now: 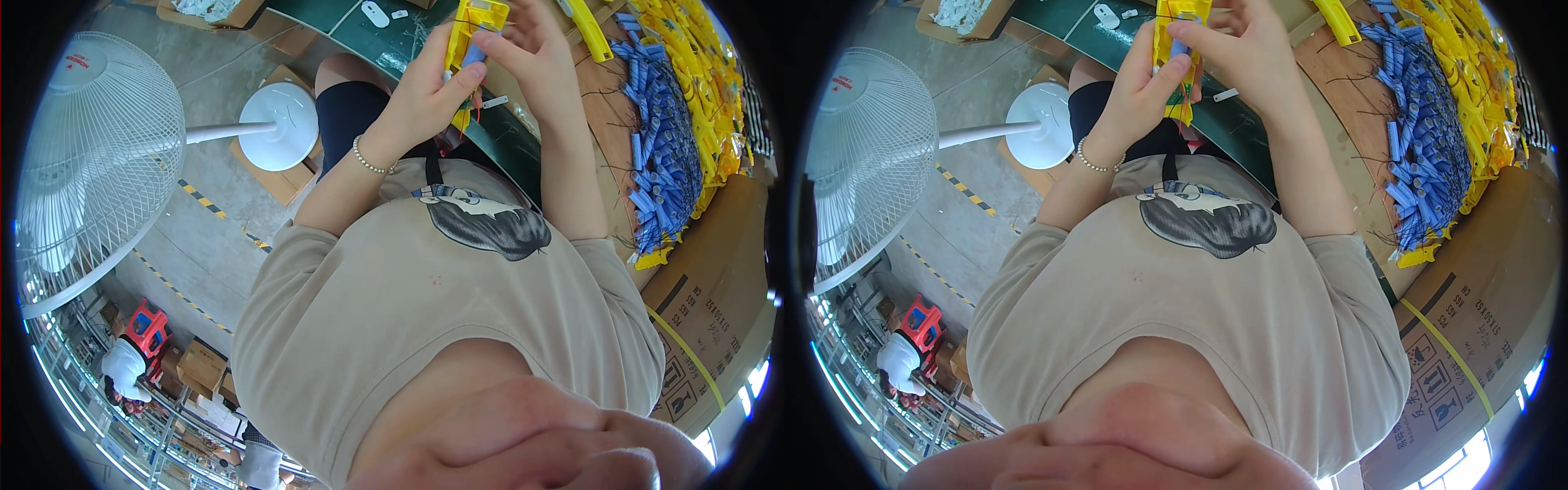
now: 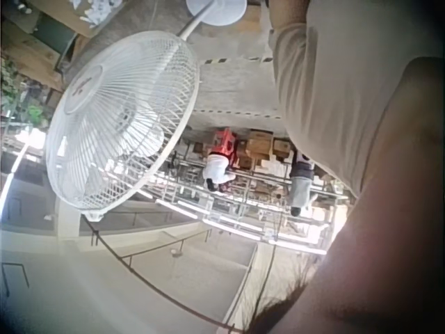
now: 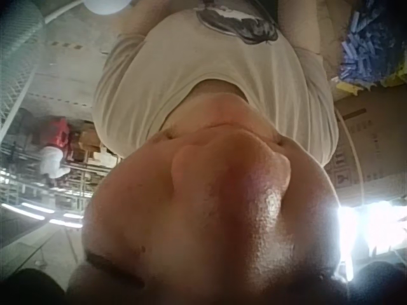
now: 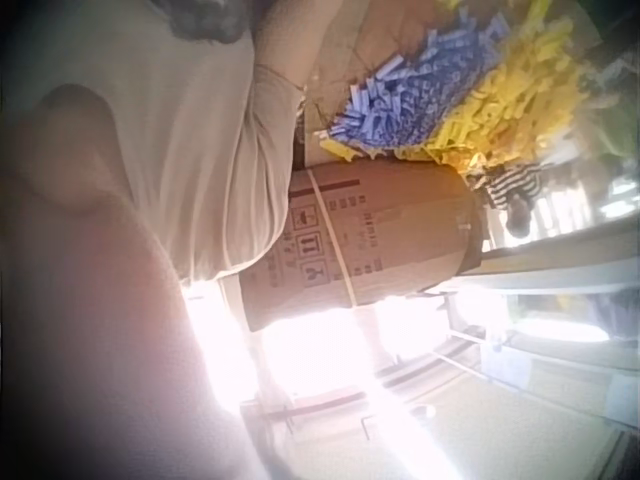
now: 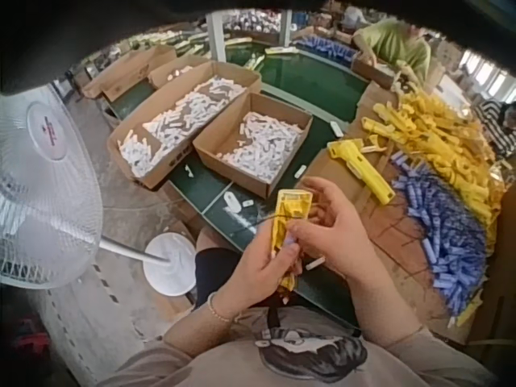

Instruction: The person assembles electronic components by hand, inserting an LED circuit board, internal wiring, and a battery pack into a yellow plastic handheld lighting housing.

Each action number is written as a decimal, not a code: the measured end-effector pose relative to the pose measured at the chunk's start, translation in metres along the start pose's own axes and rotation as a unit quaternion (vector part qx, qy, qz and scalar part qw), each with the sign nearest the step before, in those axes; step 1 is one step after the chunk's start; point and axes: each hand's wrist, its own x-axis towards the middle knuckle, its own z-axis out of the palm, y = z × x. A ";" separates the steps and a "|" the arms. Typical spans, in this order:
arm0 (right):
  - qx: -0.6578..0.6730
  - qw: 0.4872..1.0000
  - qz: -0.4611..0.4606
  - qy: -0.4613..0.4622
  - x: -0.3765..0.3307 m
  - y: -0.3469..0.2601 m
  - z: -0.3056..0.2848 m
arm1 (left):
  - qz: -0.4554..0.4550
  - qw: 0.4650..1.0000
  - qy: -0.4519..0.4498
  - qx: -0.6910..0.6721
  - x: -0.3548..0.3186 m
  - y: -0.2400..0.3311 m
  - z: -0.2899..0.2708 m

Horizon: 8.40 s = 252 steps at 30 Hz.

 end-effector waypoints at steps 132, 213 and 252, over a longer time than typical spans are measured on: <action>-0.595 0.791 -0.021 -0.141 0.048 -0.040 -0.170 | 0.229 0.843 0.081 0.480 0.026 -0.037 -0.018; 0.077 0.975 -0.072 0.198 -0.064 0.047 -0.080 | -0.003 0.944 -0.188 0.271 0.030 0.005 0.078; -0.318 0.930 -0.126 0.138 -0.071 0.041 -0.079 | 0.003 0.995 -0.031 0.100 0.037 -0.036 0.061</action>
